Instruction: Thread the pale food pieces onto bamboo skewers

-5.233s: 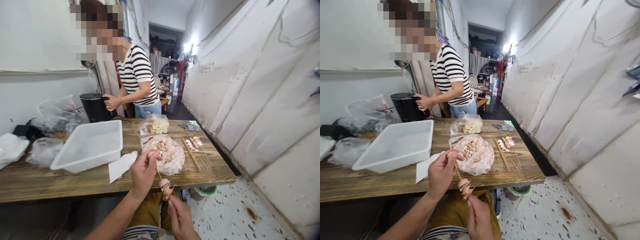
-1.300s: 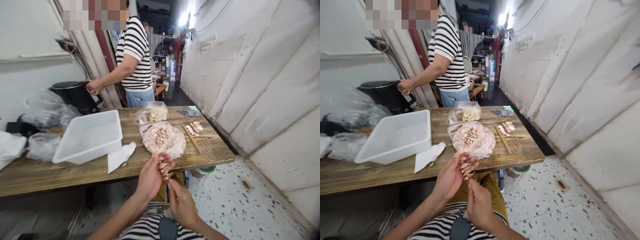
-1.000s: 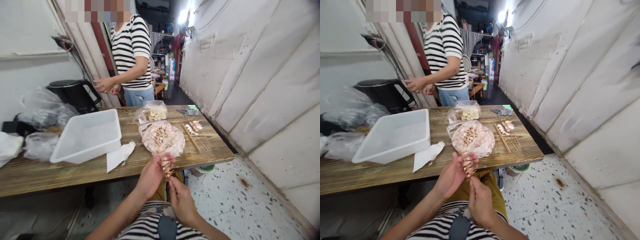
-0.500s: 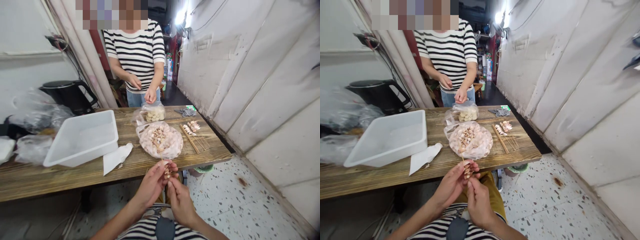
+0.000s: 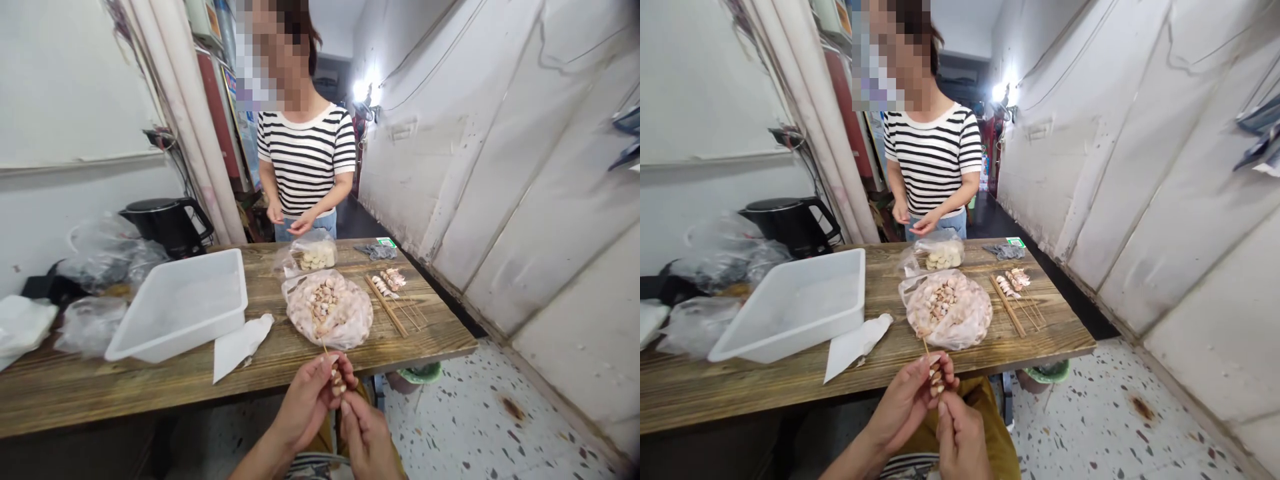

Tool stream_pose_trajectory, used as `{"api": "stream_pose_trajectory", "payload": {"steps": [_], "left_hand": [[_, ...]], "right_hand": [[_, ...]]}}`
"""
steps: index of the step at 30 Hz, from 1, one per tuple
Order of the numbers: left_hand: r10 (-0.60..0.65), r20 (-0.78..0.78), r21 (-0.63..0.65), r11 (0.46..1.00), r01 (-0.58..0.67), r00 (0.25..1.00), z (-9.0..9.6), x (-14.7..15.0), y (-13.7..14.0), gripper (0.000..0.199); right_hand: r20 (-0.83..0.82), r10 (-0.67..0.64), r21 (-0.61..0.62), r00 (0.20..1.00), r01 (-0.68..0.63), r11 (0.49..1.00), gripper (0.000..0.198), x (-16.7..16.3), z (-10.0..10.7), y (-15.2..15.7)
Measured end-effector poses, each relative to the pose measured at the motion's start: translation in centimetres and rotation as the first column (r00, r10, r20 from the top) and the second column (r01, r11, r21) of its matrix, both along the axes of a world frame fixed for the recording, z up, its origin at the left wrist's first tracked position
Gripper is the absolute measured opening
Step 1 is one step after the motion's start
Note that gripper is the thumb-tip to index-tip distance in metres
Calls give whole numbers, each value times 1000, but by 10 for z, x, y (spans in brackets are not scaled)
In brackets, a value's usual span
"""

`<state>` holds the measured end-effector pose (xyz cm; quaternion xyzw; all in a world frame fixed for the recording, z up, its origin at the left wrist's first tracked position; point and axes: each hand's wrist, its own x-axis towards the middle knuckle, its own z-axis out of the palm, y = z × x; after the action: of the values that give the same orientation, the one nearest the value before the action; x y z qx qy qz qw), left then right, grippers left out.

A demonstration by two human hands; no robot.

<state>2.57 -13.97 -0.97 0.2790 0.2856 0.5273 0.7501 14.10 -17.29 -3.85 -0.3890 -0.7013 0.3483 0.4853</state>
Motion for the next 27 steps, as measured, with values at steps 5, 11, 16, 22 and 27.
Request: {"api": "stream_pose_trajectory", "payload": {"steps": [5,11,16,22,27], "left_hand": [[57,-1,14,998,-57,998,3,-4,1,22],[144,30,-3,990,-144,989,6,-11,9,23],[218,30,-13,976,-218,975,0,-11,13,25],[-20,-16,32,999,20,1000,-3,-8,7,41],[0,-41,-2,1000,0,999,-8,7,-5,25]], "right_hand": [[130,-90,99,987,77,992,23,2,5,-5],[189,-53,168,981,21,986,21,4,12,-6],[223,-48,173,974,9,985,22,3,14,-4],[227,-156,138,961,127,982,22,4,8,2],[213,-145,114,966,123,986,22,6,10,3]]}}
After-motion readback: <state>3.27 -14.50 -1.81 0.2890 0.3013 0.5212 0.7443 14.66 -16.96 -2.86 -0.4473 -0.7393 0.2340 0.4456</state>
